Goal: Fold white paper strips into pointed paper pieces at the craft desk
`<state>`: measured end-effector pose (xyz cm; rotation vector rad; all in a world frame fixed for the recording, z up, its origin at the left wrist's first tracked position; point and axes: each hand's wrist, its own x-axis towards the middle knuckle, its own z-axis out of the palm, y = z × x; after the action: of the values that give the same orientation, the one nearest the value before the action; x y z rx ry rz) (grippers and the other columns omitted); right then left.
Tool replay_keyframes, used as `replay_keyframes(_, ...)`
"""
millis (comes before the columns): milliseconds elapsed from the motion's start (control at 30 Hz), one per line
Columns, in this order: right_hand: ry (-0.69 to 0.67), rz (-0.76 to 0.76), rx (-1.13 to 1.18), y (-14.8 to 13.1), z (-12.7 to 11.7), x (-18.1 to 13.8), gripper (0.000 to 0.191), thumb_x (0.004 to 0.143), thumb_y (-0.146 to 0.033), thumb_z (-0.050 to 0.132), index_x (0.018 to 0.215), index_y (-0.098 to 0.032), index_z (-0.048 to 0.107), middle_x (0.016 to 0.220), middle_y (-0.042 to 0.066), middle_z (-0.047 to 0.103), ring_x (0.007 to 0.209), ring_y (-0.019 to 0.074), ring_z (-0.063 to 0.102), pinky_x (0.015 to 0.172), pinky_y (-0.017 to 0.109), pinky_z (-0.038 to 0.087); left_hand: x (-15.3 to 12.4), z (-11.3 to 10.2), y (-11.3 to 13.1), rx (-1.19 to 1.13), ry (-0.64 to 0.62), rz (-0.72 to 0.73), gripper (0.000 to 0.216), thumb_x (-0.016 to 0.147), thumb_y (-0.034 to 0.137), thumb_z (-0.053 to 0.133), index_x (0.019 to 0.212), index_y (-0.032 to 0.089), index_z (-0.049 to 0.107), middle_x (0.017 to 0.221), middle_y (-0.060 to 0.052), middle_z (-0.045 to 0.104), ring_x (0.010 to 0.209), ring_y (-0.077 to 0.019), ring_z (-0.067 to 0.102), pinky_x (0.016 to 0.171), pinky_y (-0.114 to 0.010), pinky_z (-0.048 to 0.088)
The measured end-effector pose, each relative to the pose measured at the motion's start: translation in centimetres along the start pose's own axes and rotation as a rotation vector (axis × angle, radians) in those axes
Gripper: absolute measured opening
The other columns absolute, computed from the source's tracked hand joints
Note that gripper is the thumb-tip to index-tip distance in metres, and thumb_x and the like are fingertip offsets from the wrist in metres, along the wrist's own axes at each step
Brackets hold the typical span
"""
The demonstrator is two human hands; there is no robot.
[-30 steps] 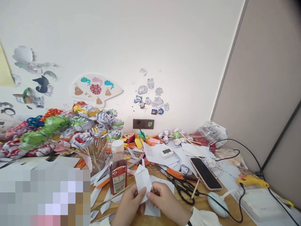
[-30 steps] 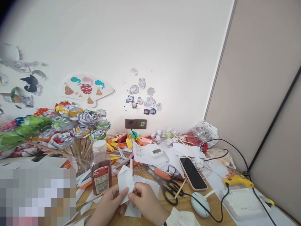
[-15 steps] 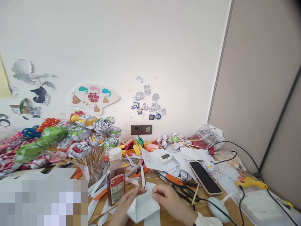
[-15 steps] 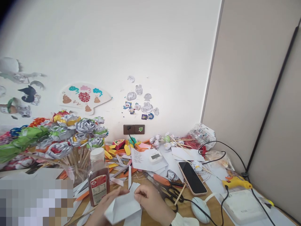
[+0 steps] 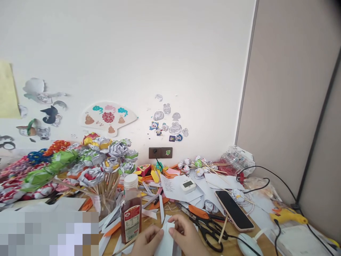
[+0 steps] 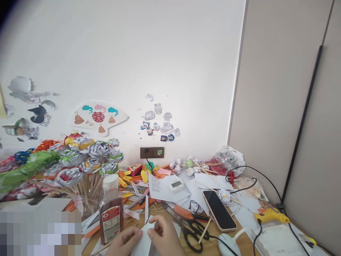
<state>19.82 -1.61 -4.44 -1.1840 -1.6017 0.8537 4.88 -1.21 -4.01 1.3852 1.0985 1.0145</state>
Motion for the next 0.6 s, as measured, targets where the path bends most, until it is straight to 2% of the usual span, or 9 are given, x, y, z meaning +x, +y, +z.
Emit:
replay_keyframes(100, -0.032, -0.01, 0.011, 0.2, 0.2, 0.0, 0.013, 0.072, -0.02, 0.049, 0.075, -0.012, 0.06, 0.056, 0.0, 0.051, 0.055, 0.0153, 0.05, 0.051, 0.023, 0.038, 0.2, 0.0, 0.2, -0.028, -0.023, -0.032, 0.041, 0.057, 0.057, 0.057, 0.057, 0.017, 0.052, 0.053, 0.003, 0.051, 0.052, -0.0135, 0.046, 0.048, -0.023, 0.035)
replay_keyframes(167, -0.002, -0.068, -0.037, 0.1, 0.2, -0.2, 0.014, 0.074, -0.017, 0.047, 0.072, -0.014, 0.061, 0.062, 0.002, 0.057, 0.06, 0.0167, 0.053, 0.055, 0.024, 0.04, 0.1, 0.2, 0.3, -0.016, -0.073, -0.056, 0.042, 0.055, 0.059, 0.057, 0.055, 0.018, 0.049, 0.047, 0.005, 0.048, 0.044, -0.0123, 0.045, 0.044, -0.023, 0.034)
replay_keyframes(267, 0.032, -0.181, -0.104, -0.5, 0.2, -0.7, 0.019, 0.076, -0.015, 0.046, 0.085, -0.017, 0.063, 0.081, 0.006, 0.064, 0.077, 0.0198, 0.057, 0.069, 0.027, 0.042, -0.2, 0.6, 0.5, 0.001, -0.121, -0.059, 0.042, 0.057, 0.06, 0.054, 0.054, 0.019, 0.045, 0.04, 0.007, 0.045, 0.037, -0.0113, 0.044, 0.041, -0.023, 0.032)
replay_keyframes(333, 0.032, -0.22, -0.12, -0.9, 0.2, -0.9, 0.021, 0.078, -0.016, 0.046, 0.089, -0.018, 0.063, 0.086, 0.007, 0.064, 0.082, 0.0205, 0.057, 0.073, 0.028, 0.042, -0.4, 0.8, 0.4, -0.011, -0.126, -0.045, 0.042, 0.059, 0.06, 0.053, 0.053, 0.019, 0.044, 0.041, 0.007, 0.045, 0.038, -0.0111, 0.044, 0.04, -0.022, 0.033)
replay_keyframes(433, 0.018, -0.203, -0.115, -0.9, 0.3, -1.1, 0.02, 0.079, -0.019, 0.045, 0.086, -0.018, 0.063, 0.08, 0.006, 0.065, 0.075, 0.0201, 0.058, 0.068, 0.027, 0.044, -0.5, 0.8, 0.3, -0.01, -0.136, -0.027, 0.043, 0.059, 0.061, 0.052, 0.053, 0.019, 0.044, 0.042, 0.007, 0.043, 0.037, -0.0102, 0.043, 0.04, -0.022, 0.032)
replay_keyframes(600, 0.038, -0.122, -0.119, -0.2, 0.5, -1.0, 0.022, 0.078, -0.019, 0.046, 0.093, -0.016, 0.061, 0.07, 0.004, 0.063, 0.063, 0.0183, 0.056, 0.057, 0.025, 0.043, -0.7, 0.8, 0.5, 0.0, -0.156, -0.011, 0.044, 0.061, 0.06, 0.051, 0.054, 0.018, 0.045, 0.044, 0.007, 0.043, 0.038, -0.0091, 0.042, 0.041, -0.022, 0.031)
